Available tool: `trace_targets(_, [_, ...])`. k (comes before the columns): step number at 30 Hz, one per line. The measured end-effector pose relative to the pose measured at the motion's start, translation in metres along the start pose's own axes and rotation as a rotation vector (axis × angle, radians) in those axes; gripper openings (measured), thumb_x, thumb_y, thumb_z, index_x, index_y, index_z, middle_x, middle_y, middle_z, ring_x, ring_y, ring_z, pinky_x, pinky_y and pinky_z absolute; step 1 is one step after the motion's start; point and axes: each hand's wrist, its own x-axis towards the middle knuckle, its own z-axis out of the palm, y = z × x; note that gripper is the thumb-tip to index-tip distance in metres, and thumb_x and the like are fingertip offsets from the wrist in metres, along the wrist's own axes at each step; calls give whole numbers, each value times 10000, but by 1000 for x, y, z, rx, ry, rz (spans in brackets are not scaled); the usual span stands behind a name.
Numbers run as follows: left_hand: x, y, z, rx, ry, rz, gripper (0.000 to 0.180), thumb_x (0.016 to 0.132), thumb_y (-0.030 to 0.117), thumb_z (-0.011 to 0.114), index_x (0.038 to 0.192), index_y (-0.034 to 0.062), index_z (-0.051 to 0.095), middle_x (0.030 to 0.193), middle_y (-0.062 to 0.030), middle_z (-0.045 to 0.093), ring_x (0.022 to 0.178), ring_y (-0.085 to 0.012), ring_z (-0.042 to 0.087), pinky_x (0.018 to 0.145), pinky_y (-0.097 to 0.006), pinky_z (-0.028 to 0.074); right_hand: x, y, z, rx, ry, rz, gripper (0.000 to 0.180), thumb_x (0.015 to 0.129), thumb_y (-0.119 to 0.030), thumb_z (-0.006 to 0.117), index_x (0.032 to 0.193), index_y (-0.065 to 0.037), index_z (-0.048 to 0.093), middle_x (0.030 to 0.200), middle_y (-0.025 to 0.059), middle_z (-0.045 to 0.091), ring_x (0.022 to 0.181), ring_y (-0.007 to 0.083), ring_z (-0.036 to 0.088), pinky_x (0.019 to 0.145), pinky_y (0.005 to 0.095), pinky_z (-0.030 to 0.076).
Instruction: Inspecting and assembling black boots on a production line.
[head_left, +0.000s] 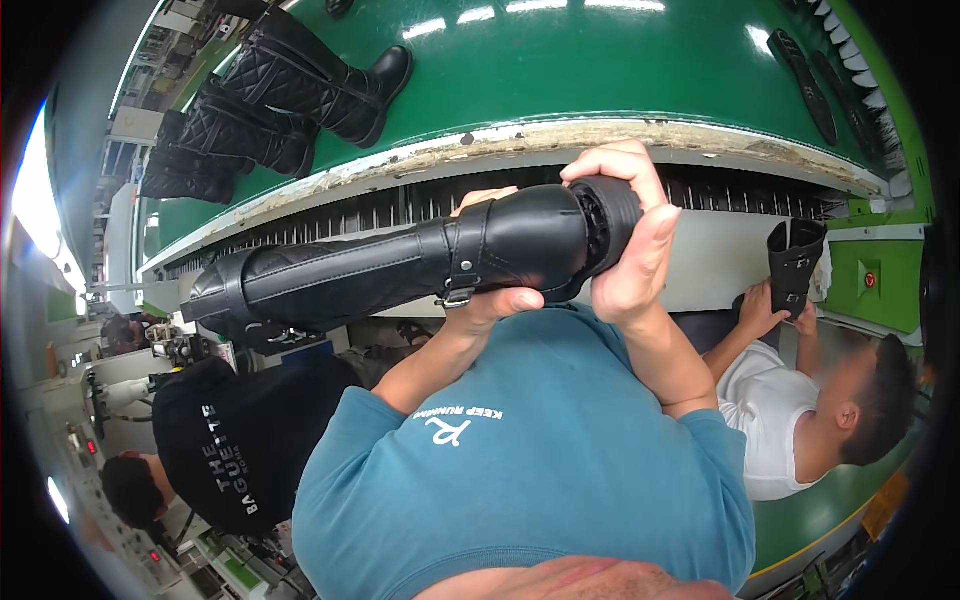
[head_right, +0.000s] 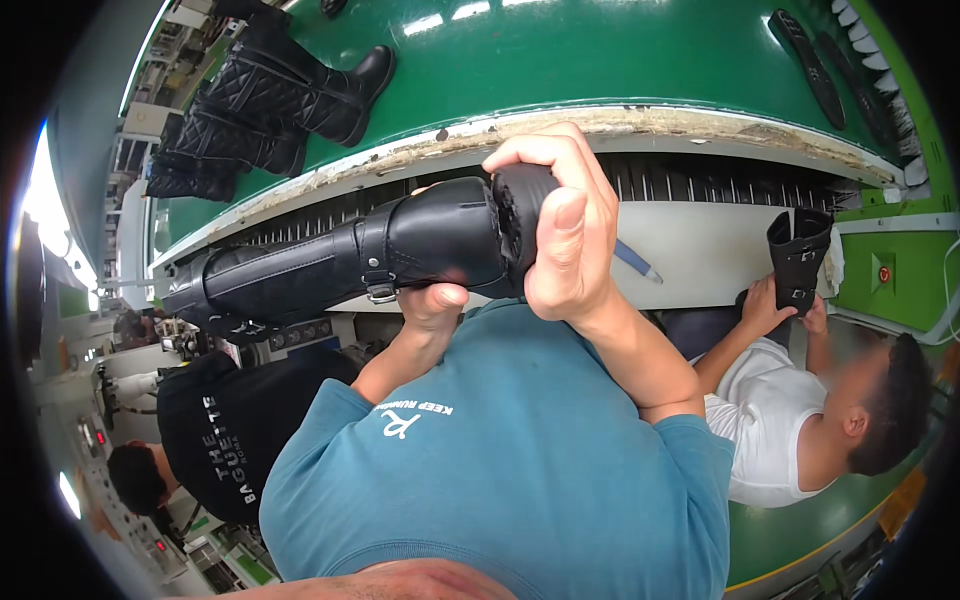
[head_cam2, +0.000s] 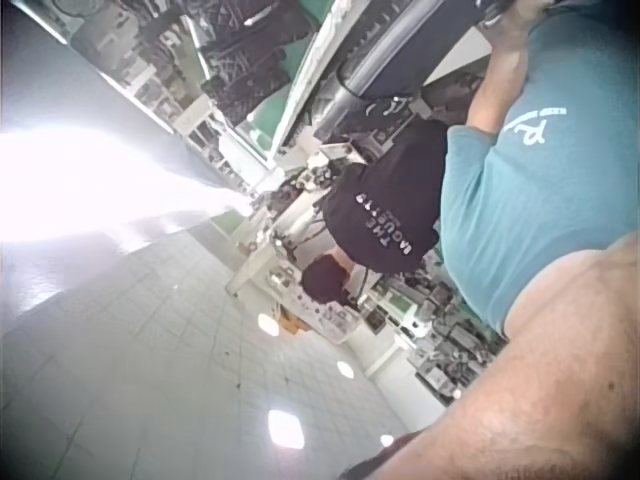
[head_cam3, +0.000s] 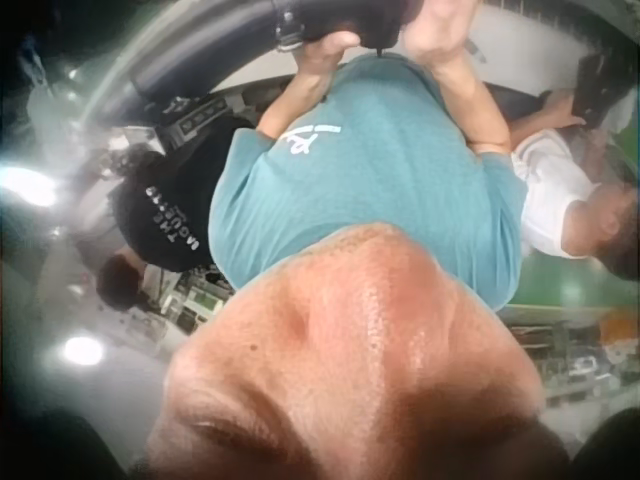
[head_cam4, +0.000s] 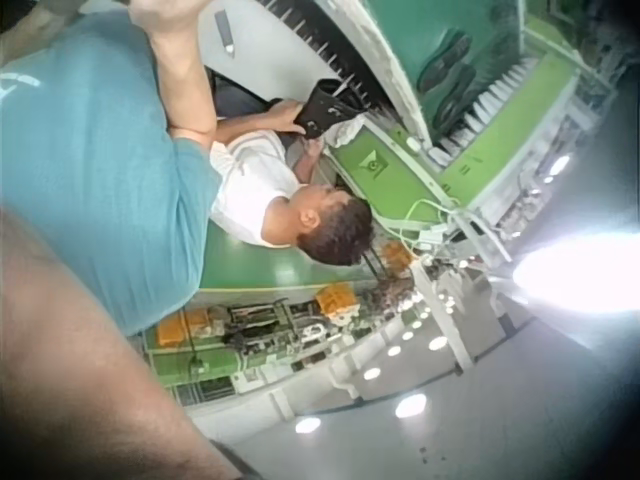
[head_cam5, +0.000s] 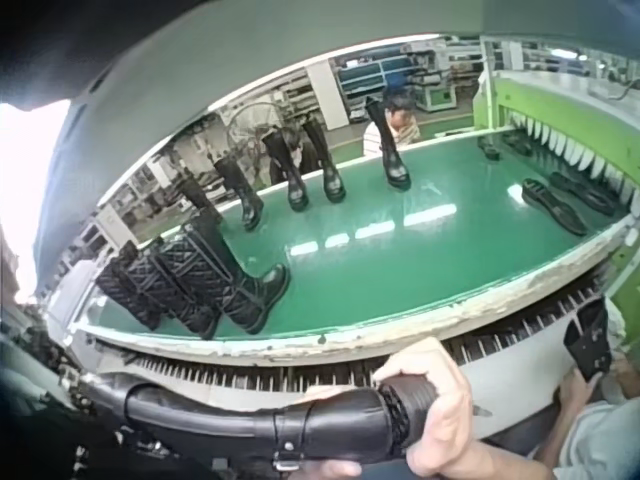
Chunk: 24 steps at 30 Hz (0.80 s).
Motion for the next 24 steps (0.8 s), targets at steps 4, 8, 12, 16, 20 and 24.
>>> trace_targets(4, [3, -5, -7, 97, -20, 72, 1026, 683, 480, 1041, 1450, -19, 577, 1328, -128, 664, 1237, -257, 650, 1058, -424, 560, 5, 5, 4, -35, 30, -166, 662, 1159, -487, 309, 1083, 52, 686, 999, 199, 656, 859, 287, 660, 797, 389, 527])
trace_targets(8, [4, -1, -5, 211, -49, 83, 1021, 712, 616, 994, 1420, -25, 631, 1319, -137, 672, 1263, -287, 623, 1063, -464, 539, 3, 4, 2, -26, 41, -144, 633, 1154, -450, 310, 1085, 55, 684, 1004, 210, 657, 864, 293, 660, 800, 393, 531])
trace_targets(12, [3, 2, -4, 287, -83, 96, 1014, 728, 656, 970, 1417, -13, 645, 1318, -143, 694, 1240, -299, 641, 1069, -470, 531, 1, -8, 0, -98, -4, -37, 816, 1165, -600, 162, 1106, 27, 681, 1037, 169, 640, 935, 240, 613, 888, 381, 500])
trace_targets(16, [8, 10, -4, 382, -222, 217, 939, 781, 607, 960, 1424, 5, 634, 1329, -139, 702, 1219, -313, 665, 1066, -480, 538, -4, -6, -3, -66, 16, -89, 731, 1156, -537, 218, 1098, 34, 670, 1014, 180, 644, 913, 255, 619, 856, 396, 507])
trace_targets(20, [20, 8, -3, 386, -344, 398, 881, 774, 543, 986, 1402, 26, 647, 1291, -103, 671, 1230, -312, 661, 1111, -534, 552, -3, -3, -8, -27, 22, -213, 526, 1111, -383, 377, 1070, 54, 668, 960, 207, 666, 878, 276, 644, 777, 406, 528])
trace_targets(24, [26, 11, 0, 319, -415, 394, 904, 733, 570, 1000, 1377, 29, 669, 1241, -89, 660, 1196, -294, 656, 1119, -550, 530, 2, -11, -18, -60, -67, -272, 360, 1050, -267, 499, 1059, 55, 661, 950, 213, 676, 849, 293, 647, 755, 415, 535])
